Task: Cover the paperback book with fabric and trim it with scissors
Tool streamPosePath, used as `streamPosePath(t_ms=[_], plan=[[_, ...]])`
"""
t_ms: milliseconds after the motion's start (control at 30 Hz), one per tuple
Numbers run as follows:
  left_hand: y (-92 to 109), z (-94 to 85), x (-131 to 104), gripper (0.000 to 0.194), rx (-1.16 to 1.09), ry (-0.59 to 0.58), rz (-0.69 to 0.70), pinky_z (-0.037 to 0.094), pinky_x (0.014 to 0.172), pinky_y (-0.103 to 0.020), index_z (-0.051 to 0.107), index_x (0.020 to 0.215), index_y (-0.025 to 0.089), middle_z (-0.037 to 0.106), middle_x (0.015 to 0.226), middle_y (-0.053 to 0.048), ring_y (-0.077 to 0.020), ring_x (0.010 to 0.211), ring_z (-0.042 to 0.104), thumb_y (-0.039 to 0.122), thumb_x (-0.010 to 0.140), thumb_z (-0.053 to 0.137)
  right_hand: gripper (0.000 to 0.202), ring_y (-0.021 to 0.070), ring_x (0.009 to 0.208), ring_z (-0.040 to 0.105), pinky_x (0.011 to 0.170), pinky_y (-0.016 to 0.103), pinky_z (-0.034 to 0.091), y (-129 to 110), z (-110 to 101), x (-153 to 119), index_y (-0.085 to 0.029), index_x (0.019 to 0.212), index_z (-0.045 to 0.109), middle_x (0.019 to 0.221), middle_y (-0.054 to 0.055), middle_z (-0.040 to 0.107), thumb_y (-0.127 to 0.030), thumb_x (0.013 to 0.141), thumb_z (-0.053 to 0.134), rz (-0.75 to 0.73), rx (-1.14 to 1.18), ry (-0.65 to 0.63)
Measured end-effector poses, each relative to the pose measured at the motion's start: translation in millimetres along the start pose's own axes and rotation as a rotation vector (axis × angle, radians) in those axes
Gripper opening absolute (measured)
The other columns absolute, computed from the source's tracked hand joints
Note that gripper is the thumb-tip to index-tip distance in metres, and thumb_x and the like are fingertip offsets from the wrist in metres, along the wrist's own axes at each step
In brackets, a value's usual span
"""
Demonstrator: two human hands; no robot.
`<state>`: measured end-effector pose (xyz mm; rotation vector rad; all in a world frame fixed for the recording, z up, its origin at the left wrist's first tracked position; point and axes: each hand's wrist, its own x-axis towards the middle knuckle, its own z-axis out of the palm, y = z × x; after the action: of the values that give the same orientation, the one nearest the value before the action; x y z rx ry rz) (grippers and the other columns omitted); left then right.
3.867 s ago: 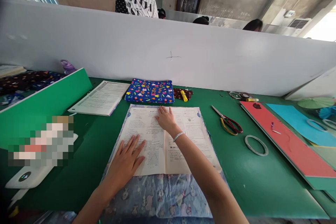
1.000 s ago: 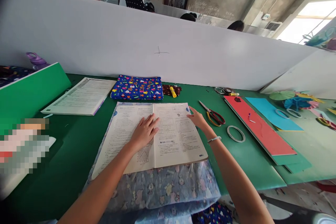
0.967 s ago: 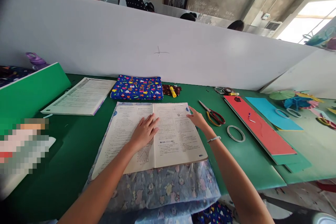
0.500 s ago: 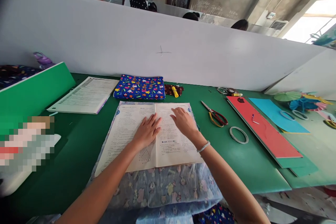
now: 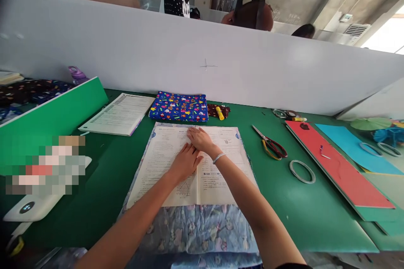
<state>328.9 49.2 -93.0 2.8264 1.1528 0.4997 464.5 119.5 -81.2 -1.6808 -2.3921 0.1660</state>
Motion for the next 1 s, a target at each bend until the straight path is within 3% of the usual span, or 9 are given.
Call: streamPosePath(t_ms=[100,333,667,800,1000], plan=[[7.9,-0.1,-11.1,0.05,0.005,0.001,-0.035,0.033,0.11,-0.046,0.046,0.136,0.008,0.049,0.142,-0.017,-0.0281,0.134,0.043,0.038,0.099,0.033,0.049,0.0151,0.137,0.037,0.115,0.038,0.026,6.1,4.0,-4.6,-0.016,0.137,0.05,0.145,0.007,0.047,-0.032,0.102,0.021,0.017,0.018,0.005],[22.8,-1.6,-43.0,0.059,0.032,0.02,-0.077,0.022,0.116,-0.049,0.031,0.146,0.007,0.036,0.151,-0.015,-0.0247,0.142,0.028,0.043,0.1,0.023,0.048,0.0169,0.141,0.031,0.118,0.041,0.018,6.5,11.5,-12.2,-0.015,0.142,0.044,0.149,0.008,0.041,-0.032,0.1,0.029,-0.018,0.013,0.049],[21.6,-1.9,-39.3,0.058,0.022,-0.003,-0.1,0.024,0.116,-0.05,0.033,0.146,0.008,0.036,0.151,-0.012,-0.0249,0.141,0.031,0.043,0.1,0.023,0.049,0.0197,0.143,0.027,0.117,0.043,0.02,1.3,6.9,-11.5,-0.015,0.144,0.041,0.15,0.008,0.04,-0.033,0.1,0.026,-0.022,-0.033,0.036],[19.9,-2.4,-38.8,0.057,0.016,-0.006,-0.097,0.025,0.115,-0.05,0.032,0.146,0.008,0.036,0.151,-0.012,-0.0249,0.141,0.031,0.042,0.1,0.024,0.05,0.0239,0.143,0.025,0.118,0.047,0.016,-8.1,5.9,-10.3,-0.007,0.143,0.04,0.149,0.014,0.04,-0.029,0.1,0.026,-0.008,-0.054,0.043],[20.7,-0.6,-39.5,0.055,0.03,-0.013,-0.1,0.025,0.115,-0.05,0.043,0.14,0.008,0.046,0.144,-0.014,-0.0256,0.139,0.036,0.041,0.1,0.026,0.05,0.0208,0.142,0.029,0.118,0.039,0.02,-16.9,12.0,-12.7,-0.008,0.143,0.041,0.151,0.013,0.037,-0.03,0.099,0.032,-0.079,-0.053,0.003]])
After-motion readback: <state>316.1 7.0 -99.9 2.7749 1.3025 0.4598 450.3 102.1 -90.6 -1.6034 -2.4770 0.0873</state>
